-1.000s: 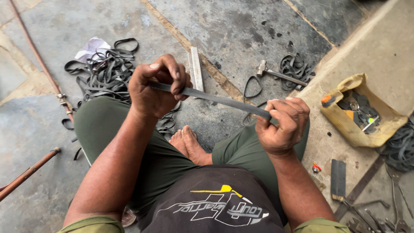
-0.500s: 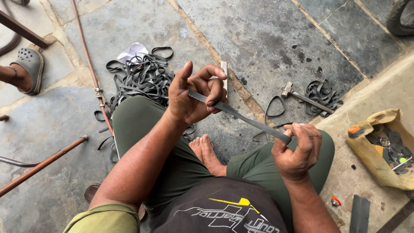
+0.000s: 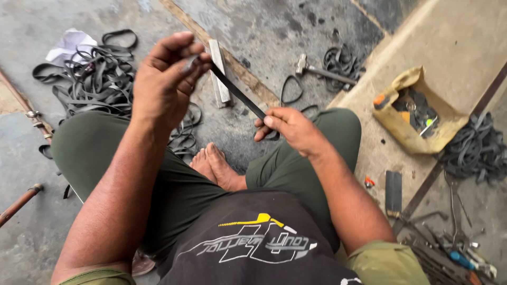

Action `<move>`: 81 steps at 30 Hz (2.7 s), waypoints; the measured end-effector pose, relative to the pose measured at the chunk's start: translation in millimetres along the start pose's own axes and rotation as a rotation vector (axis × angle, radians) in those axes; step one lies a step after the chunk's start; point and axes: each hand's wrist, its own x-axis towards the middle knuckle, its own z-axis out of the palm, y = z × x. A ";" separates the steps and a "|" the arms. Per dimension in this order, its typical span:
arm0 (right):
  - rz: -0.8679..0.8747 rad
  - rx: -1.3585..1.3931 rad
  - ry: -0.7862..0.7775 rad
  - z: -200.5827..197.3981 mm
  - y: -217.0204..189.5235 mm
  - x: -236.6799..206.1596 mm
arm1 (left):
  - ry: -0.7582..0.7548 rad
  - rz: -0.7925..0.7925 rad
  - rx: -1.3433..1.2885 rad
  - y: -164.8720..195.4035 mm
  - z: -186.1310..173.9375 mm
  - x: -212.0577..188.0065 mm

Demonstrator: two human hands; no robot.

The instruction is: The person sits on the floor and works on rubber belts. They use a lighter to heat a small rubber piece, then use scissors to cut and a hammer to flatten a rubber strip. The person repeatedly handles, stretches, and inspects the rubber strips.

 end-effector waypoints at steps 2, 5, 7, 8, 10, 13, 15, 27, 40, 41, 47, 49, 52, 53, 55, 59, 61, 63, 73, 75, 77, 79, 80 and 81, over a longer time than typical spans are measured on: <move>0.024 0.002 -0.090 -6.2 3.3 3.9 | 0.143 0.030 0.074 -3.5 -7.0 3.5; 0.034 0.005 -0.137 -11.9 0.1 9.6 | 0.281 0.116 0.144 0.1 -19.8 8.2; -0.016 -0.052 -0.155 -15.7 -7.7 13.5 | 0.332 0.206 0.210 10.0 -30.3 9.0; 0.005 -0.054 -0.162 -17.8 -12.6 13.2 | 0.379 0.234 0.199 16.2 -35.9 10.4; 0.048 -0.062 -0.179 -24.5 -25.1 9.2 | 0.474 0.292 0.175 28.4 -46.4 12.8; -0.018 -0.173 -0.216 -34.3 -46.3 -0.9 | 0.544 0.304 0.115 43.2 -61.5 12.3; -0.063 -0.247 -0.211 -39.3 -59.6 -10.8 | 0.569 0.301 0.116 50.4 -70.5 11.8; 0.071 -0.297 -0.040 -83.3 -72.8 -72.1 | 0.651 0.424 0.103 79.9 -115.0 14.1; 0.020 -0.012 0.016 -109.4 -57.1 -91.3 | 0.743 0.349 0.166 78.7 -107.3 12.7; 0.010 -0.022 0.028 -110.5 -57.7 -92.2 | 0.754 0.360 0.173 79.6 -107.5 12.4; 0.005 -0.058 0.054 -111.8 -63.2 -95.9 | 0.626 0.426 0.200 79.4 -111.7 10.9; 0.030 -0.082 0.068 -107.5 -65.1 -92.9 | 0.492 0.452 0.197 76.6 -110.1 13.6; 0.138 -0.164 0.079 -96.8 -67.0 -80.9 | 0.282 0.453 0.274 69.0 -98.3 18.4; 0.135 -0.155 0.053 -92.5 -67.2 -75.6 | 0.215 0.461 0.320 67.6 -91.7 18.8; 0.131 -0.138 0.005 -83.2 -66.5 -63.3 | 0.079 0.474 0.409 59.2 -73.7 17.8; 0.142 -0.060 -0.080 -64.2 -60.6 -40.4 | -0.172 0.425 0.524 31.0 -29.7 8.9; 0.136 -0.018 -0.133 -57.2 -58.4 -32.3 | -0.203 0.277 0.444 15.1 -11.3 4.3; 0.145 0.000 -0.167 -50.6 -57.1 -25.4 | -0.169 0.111 0.317 1.9 0.9 0.1; 0.073 0.167 -0.172 -25.8 -57.2 -5.1 | -0.408 -0.116 0.359 -8.4 13.9 -8.1; 0.086 0.158 -0.170 -25.7 -58.7 -4.4 | -0.404 -0.185 0.398 -6.6 18.5 -9.7; 0.113 0.128 -0.166 -25.4 -60.2 -4.2 | -0.422 -0.228 0.448 -4.6 22.9 -10.1; 0.154 0.079 -0.158 -23.6 -61.7 -4.0 | -0.429 -0.288 0.495 -4.9 26.2 -10.2; 0.167 0.055 -0.165 -22.2 -62.6 -3.7 | -0.428 -0.327 0.517 -6.3 27.4 -9.8; 0.181 0.033 -0.170 -20.1 -63.3 -3.3 | -0.427 -0.368 0.539 -8.4 27.7 -10.1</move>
